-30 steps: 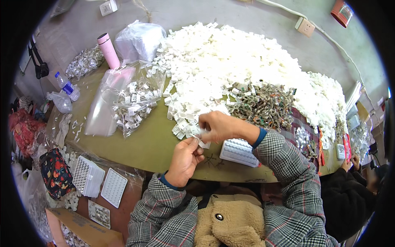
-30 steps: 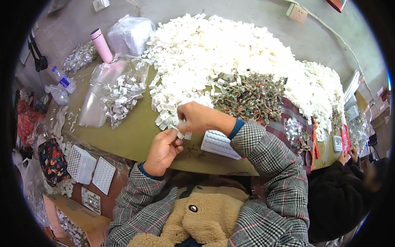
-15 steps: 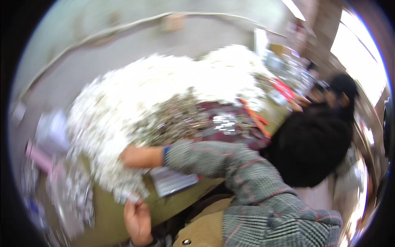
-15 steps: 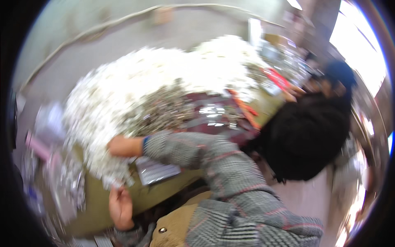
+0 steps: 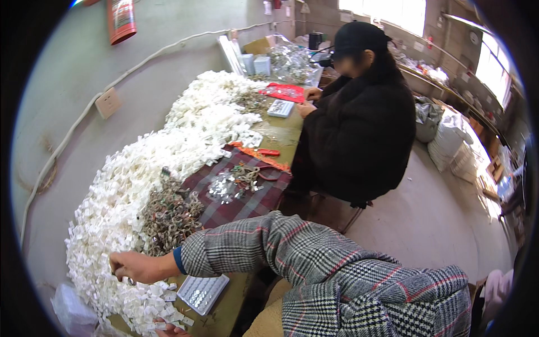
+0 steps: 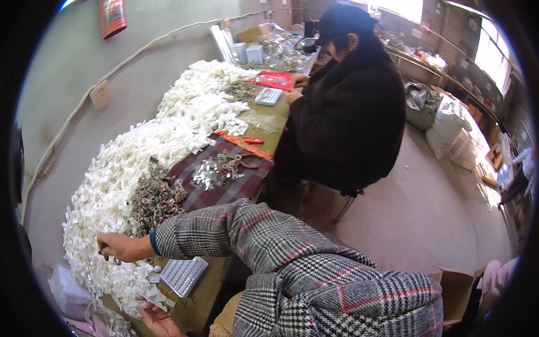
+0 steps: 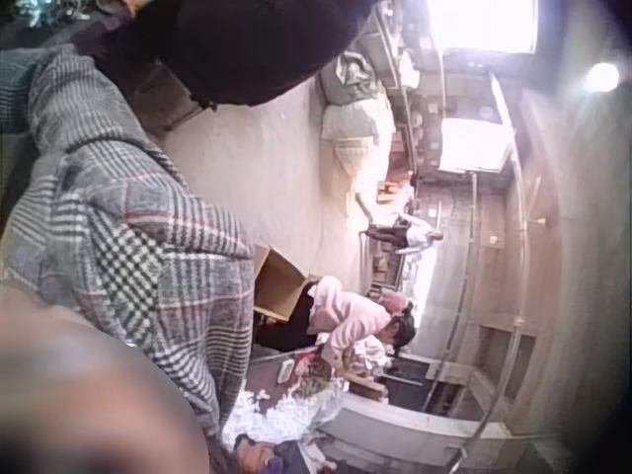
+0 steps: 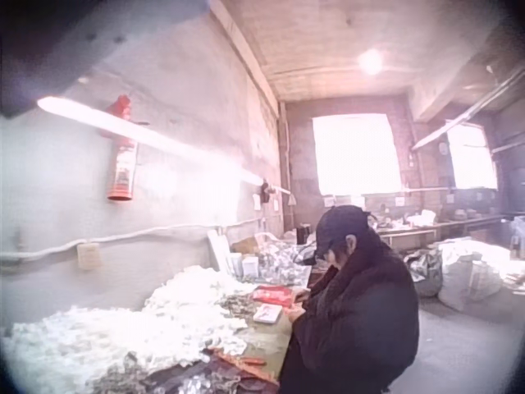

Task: The person repeatedly picks small white plastic housings and metal contacts from piles on a table, inserts the contacts into the housings, and places the assembled units into a white tray. The person also occasionally picks up and sets down small wire pieces during the process.

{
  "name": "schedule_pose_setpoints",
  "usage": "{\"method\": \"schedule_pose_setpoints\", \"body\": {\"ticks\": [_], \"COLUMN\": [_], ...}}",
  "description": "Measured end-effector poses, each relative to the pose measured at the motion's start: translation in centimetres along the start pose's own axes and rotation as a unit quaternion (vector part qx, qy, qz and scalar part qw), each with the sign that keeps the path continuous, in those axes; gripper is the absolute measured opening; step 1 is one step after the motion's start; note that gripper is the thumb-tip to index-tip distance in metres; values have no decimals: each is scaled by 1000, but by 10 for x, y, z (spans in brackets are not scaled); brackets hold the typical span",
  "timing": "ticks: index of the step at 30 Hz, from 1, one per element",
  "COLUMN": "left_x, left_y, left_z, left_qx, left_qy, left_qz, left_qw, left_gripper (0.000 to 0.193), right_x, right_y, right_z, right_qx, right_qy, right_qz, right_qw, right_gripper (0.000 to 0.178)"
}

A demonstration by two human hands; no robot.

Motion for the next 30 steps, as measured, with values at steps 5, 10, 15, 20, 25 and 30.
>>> {"method": "schedule_pose_setpoints", "body": {"ticks": [5,10,15,20,25,30], "left_x": [-53,-44,-34,-57,-42,-16], "left_y": [144,197,192,93,62,72], "left_z": [134,174,190,80,81,11], "left_qx": [-147,-187,190,-18,2,97], "left_qy": [514,588,859,388,351,34], "left_qz": [-582,-652,-379,-137,59,5], "left_qw": [613,441,286,911,934,995], "left_gripper": [27,25,21,24,23,32], "right_x": [129,303,523,613,620,397], "right_y": [-80,-211,-307,-438,-437,-238], "right_z": [86,295,494,583,530,376], "right_qx": [-113,-363,-619,-693,-600,-318], "right_qy": [-91,-231,-278,-177,-258,-66], "right_qz": [-99,11,375,339,295,272], "right_qw": [984,903,631,611,698,906], "right_gripper": [6,24,19,19,19,17]}}
Point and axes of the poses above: each hand's wrist, its own z-axis away from the middle knuckle, its own y-axis out of the palm, x = y × z, the point moved 10 cm from there along -z, towards the middle knuckle, and after that the axes turned 3 degrees about x, right-handed, at the moved point
